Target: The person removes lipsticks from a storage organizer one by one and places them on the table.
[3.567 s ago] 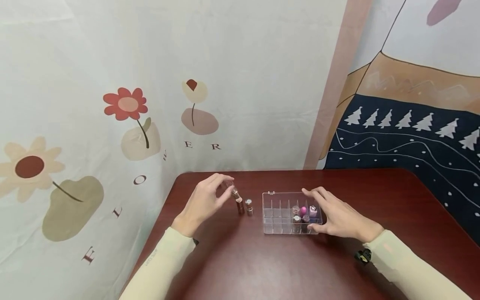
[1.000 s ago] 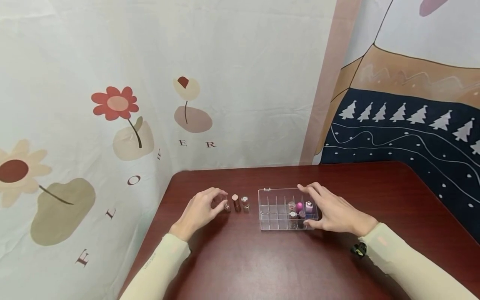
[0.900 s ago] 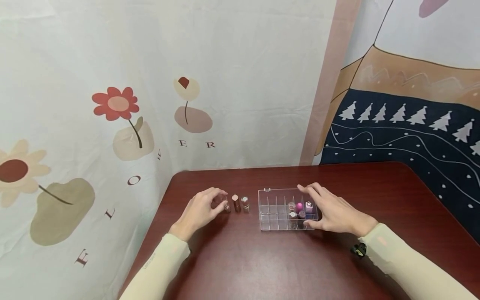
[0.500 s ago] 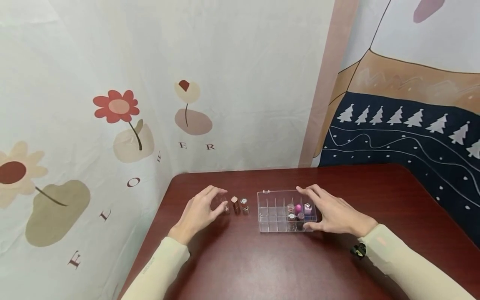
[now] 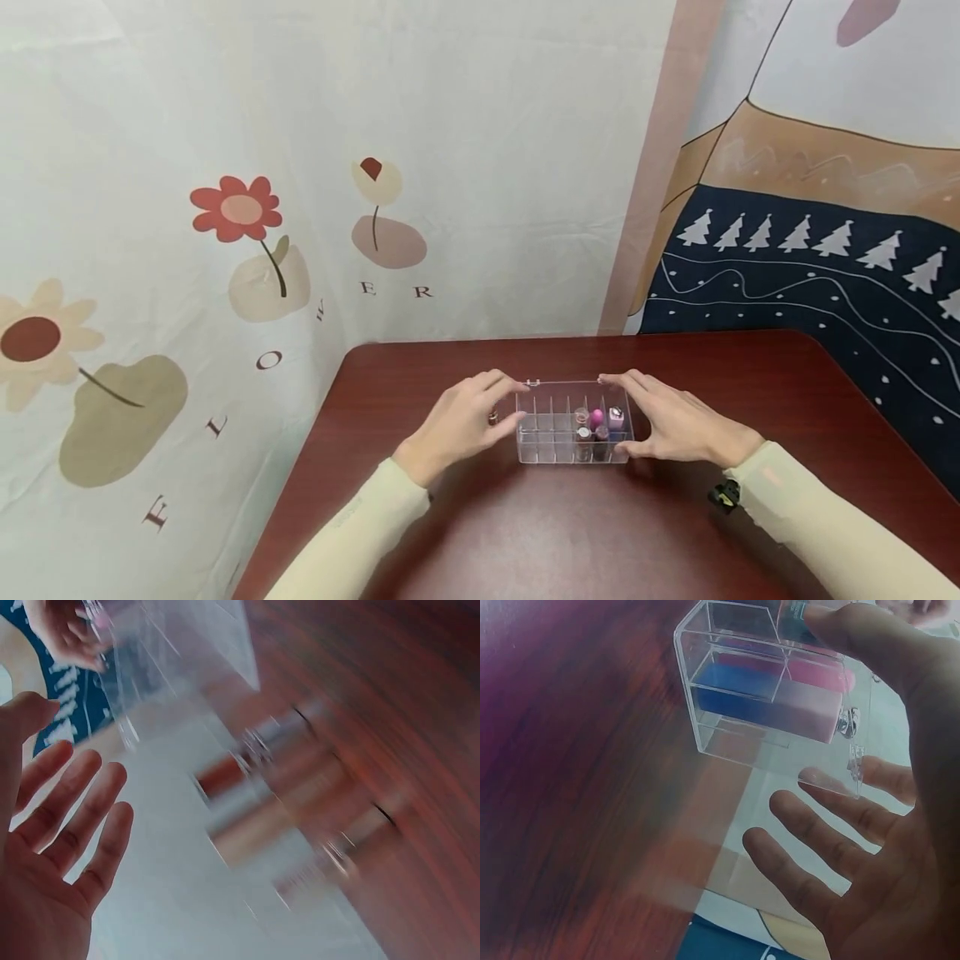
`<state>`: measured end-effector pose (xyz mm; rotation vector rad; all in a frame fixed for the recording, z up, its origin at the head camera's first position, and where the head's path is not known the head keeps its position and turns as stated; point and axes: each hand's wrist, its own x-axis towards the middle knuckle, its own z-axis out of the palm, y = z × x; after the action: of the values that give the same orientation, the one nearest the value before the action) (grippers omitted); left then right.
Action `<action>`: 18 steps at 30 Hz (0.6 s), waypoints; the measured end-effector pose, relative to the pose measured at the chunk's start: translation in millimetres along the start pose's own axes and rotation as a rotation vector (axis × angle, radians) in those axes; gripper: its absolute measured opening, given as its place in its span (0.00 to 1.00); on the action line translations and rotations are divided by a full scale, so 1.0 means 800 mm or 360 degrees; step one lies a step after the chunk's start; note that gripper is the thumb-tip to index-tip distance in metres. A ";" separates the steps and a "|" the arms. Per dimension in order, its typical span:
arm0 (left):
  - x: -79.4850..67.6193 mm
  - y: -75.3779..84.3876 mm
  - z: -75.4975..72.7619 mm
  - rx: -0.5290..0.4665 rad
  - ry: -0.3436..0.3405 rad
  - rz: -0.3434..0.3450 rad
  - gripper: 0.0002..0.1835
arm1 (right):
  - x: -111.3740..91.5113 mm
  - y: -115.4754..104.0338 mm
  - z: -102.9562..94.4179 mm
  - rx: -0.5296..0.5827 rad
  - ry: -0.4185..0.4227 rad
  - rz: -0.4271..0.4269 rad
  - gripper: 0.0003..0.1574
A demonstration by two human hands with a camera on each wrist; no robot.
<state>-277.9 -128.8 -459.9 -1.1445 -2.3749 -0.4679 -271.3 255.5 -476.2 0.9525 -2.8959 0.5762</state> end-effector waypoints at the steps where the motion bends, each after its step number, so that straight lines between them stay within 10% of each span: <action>1: 0.008 0.005 0.005 0.0007 -0.0030 0.0034 0.18 | 0.000 0.000 0.000 0.0006 -0.0007 0.0007 0.66; 18: 0.101 0.037 0.039 0.0103 -0.0657 0.0125 0.18 | 0.005 0.003 -0.003 0.0010 -0.0027 -0.0023 0.65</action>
<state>-306.3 -44.6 -439.3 -1.4094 -2.6513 -0.1331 -276.2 256.2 -474.2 0.9826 -2.9015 0.5790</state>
